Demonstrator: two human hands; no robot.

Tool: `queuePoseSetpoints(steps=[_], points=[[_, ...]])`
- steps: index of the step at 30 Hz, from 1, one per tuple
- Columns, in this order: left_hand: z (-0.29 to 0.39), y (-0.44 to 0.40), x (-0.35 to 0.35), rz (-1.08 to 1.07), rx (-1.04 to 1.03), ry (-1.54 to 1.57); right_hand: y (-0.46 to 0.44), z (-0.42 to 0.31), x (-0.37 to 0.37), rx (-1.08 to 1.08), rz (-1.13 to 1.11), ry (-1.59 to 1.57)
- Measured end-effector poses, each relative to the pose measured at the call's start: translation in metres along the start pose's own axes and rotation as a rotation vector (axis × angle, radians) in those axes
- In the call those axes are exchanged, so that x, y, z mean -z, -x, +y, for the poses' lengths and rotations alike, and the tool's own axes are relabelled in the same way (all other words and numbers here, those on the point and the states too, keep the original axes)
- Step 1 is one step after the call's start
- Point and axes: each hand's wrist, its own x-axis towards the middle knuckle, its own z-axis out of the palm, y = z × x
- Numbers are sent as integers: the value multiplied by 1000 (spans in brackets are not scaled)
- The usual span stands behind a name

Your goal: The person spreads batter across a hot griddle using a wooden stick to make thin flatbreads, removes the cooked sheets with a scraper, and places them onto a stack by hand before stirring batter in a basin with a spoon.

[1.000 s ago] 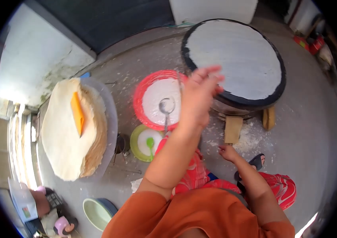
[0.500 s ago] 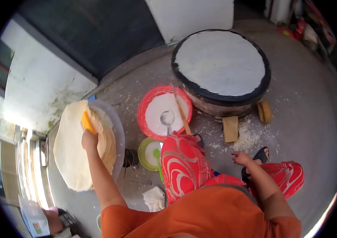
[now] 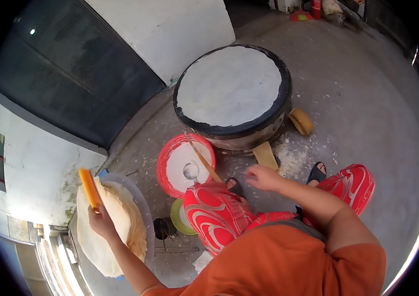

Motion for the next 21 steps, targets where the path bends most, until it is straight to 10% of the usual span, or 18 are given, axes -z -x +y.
queuePoseSetpoints(steps=[10,14,21], points=[[200,97,-13,-432,-811,466,-46,-129,94,667,625,636],[220,98,-15,-513,-677,572,-50,-79,120,216,61,421],[157,139,-37,-576,-290,644,-86,145,241,-371,966,91]])
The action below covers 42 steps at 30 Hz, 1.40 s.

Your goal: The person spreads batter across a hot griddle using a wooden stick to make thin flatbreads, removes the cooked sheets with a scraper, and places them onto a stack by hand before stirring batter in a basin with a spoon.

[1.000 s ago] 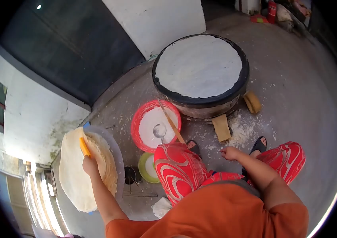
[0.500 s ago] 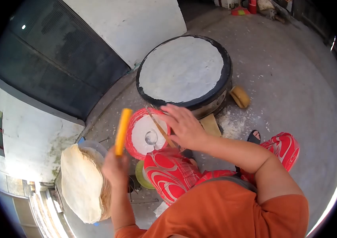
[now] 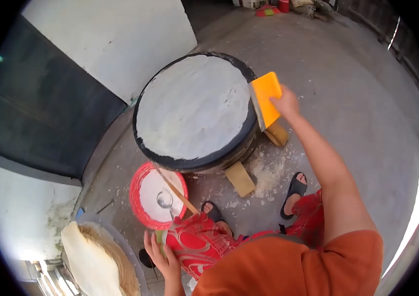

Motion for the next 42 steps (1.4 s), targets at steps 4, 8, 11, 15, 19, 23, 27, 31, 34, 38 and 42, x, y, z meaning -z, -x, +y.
queuePoseSetpoints(steps=[4,8,11,15,19,23,27,31,34,38,42], points=[[10,-1,-21,36,228,138,-45,-11,-15,-133,79,267],[19,-22,-27,29,187,0,-116,2,-57,-165,90,397],[31,-44,-29,-10,205,-14,-165,-17,-77,-121,-2,444],[23,-60,-40,-69,217,-69,-218,-39,-106,-140,-53,544],[12,-71,-50,-92,191,-72,-261,-50,-150,98,-49,641],[12,-91,-59,-141,230,-92,-303,-65,-184,-8,-49,670],[7,-103,-66,-197,256,-113,-324,-99,-222,202,-107,734],[0,-102,-80,-54,286,-94,-359,-111,-275,346,-84,734],[-5,-104,-80,-42,242,-162,-361,-141,-330,579,-134,623],[-5,-103,-76,-71,324,-153,-354,-193,-405,753,-212,478],[-2,-103,-69,-122,394,-129,-310,-253,-452,935,-310,342]])
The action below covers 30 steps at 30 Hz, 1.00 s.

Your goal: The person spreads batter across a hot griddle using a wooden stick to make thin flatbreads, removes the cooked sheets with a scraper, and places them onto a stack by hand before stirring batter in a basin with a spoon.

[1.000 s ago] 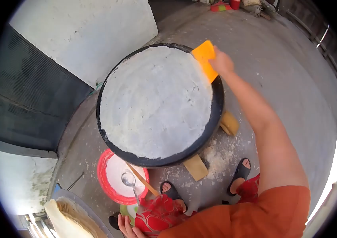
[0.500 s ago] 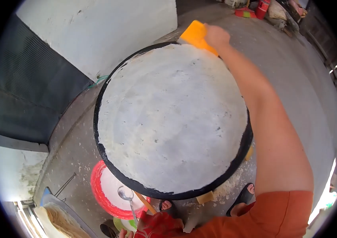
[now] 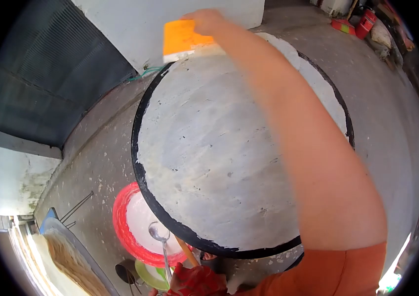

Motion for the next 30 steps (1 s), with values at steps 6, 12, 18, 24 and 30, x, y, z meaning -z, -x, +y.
queuePoseSetpoints(steps=[6,12,18,24,30], points=[[-3,9,5,-18,17,38,2,-128,4,447,-319,-513],[8,13,19,-35,-63,19,83,-254,45,928,-649,-610],[14,38,34,-4,-54,75,304,-313,136,1322,-1055,-375],[0,78,42,21,-56,178,432,-254,223,1399,-906,-464],[-10,99,46,11,-176,137,462,-139,263,-49,-374,-536]])
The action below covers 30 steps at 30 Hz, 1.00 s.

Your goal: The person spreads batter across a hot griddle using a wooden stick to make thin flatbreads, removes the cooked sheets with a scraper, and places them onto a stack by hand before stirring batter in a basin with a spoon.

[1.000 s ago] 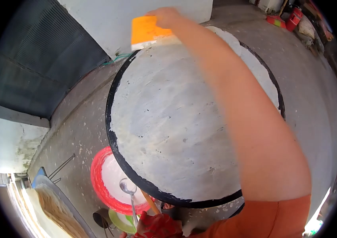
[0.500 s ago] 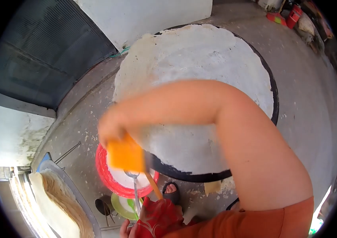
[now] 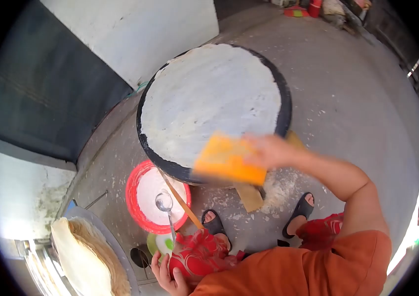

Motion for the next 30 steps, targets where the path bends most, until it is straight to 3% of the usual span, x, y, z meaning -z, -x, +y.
queuePoseSetpoints(steps=[1,2,3,5,6,8,13,15,16,17,19,21,22,25,28,30], points=[[7,-3,1,15,35,78,4,32,8,-187,164,-342],[12,-3,2,28,71,153,6,58,13,-329,488,-618],[10,1,1,25,54,156,7,83,30,-423,720,-387],[-1,7,-7,111,-46,140,16,126,64,-663,857,-217],[-2,9,-8,115,-57,135,19,135,73,-666,868,-215],[-1,11,-11,118,-78,131,28,143,81,-1044,681,76],[2,13,-16,131,-74,225,35,70,20,-1055,674,49],[4,11,-21,133,-96,233,53,42,-27,-899,736,-86],[7,9,-22,116,-88,259,56,-9,-29,-981,660,-97],[10,7,-24,98,-79,285,65,-9,-68,-842,735,-151],[16,1,-28,80,-94,292,79,-55,-101,-791,628,-232],[20,-4,-31,29,-138,402,95,-79,-120,-548,452,-366],[30,-9,-29,3,-124,446,98,-83,-118,-548,447,-372],[27,-35,-36,-99,-159,390,104,-92,-91,-472,354,-345],[14,-83,-53,-4,-405,110,104,-81,-64,-376,345,-181],[10,-118,-74,23,-524,-23,106,-64,-58,-58,413,200]])
